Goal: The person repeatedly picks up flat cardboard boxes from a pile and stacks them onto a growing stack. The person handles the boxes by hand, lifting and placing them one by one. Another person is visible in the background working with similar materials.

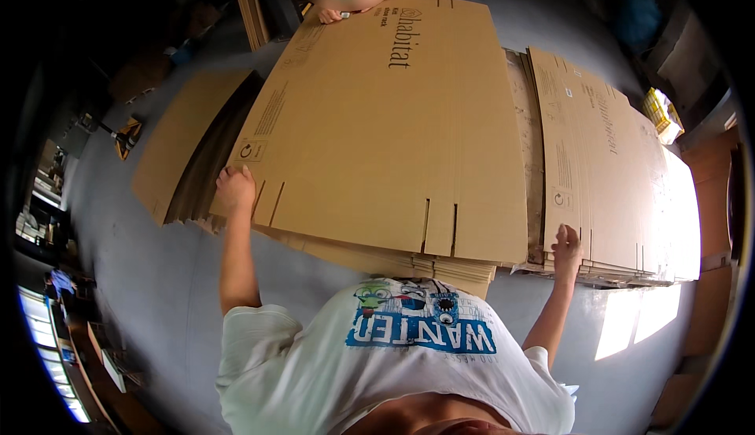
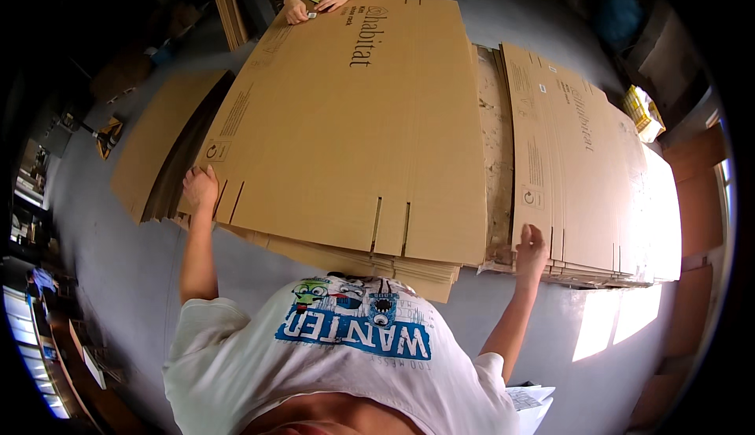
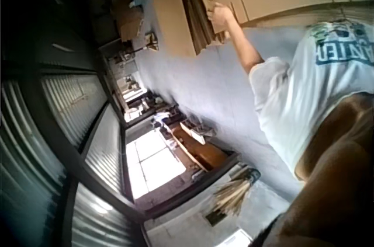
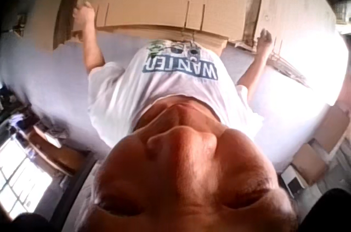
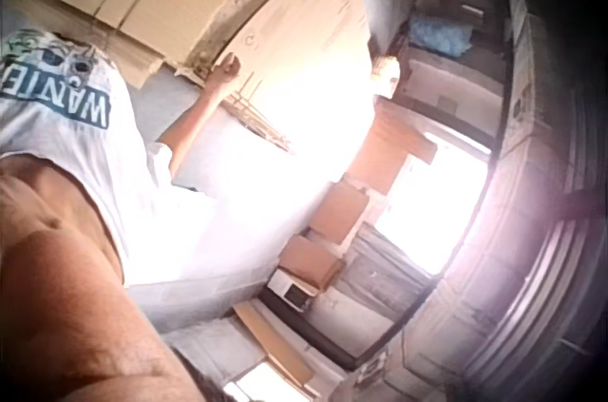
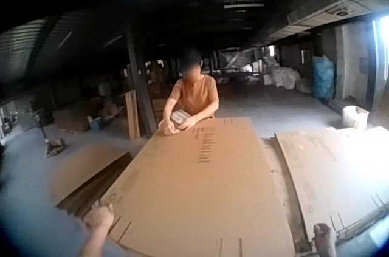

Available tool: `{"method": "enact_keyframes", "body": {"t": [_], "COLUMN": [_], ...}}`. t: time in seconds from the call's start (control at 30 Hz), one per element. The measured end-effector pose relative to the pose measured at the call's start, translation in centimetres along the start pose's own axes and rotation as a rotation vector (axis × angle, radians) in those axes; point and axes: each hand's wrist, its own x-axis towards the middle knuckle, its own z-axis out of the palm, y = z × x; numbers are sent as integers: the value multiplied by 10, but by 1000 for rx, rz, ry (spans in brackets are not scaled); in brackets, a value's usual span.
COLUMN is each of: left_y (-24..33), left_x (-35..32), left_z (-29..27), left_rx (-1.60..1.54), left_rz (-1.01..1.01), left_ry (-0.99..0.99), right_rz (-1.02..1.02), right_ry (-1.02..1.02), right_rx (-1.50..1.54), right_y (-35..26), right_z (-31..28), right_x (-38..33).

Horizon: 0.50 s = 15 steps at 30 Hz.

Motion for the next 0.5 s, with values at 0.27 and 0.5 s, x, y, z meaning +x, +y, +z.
{"method": "enact_keyframes", "body": {"t": [0.27, 0.5], "left_y": [-21, -42], "left_x": [35, 33], "left_z": [-3, 21], "left_rx": [-160, -250], "left_rz": [-76, 70], "left_ry": [-207, 23], "right_rz": [-189, -119], "right_ry": [34, 71], "right_rx": [-485, -673], "right_y": [-142, -143], "right_z": [47, 58], "right_x": [-77, -80]}}
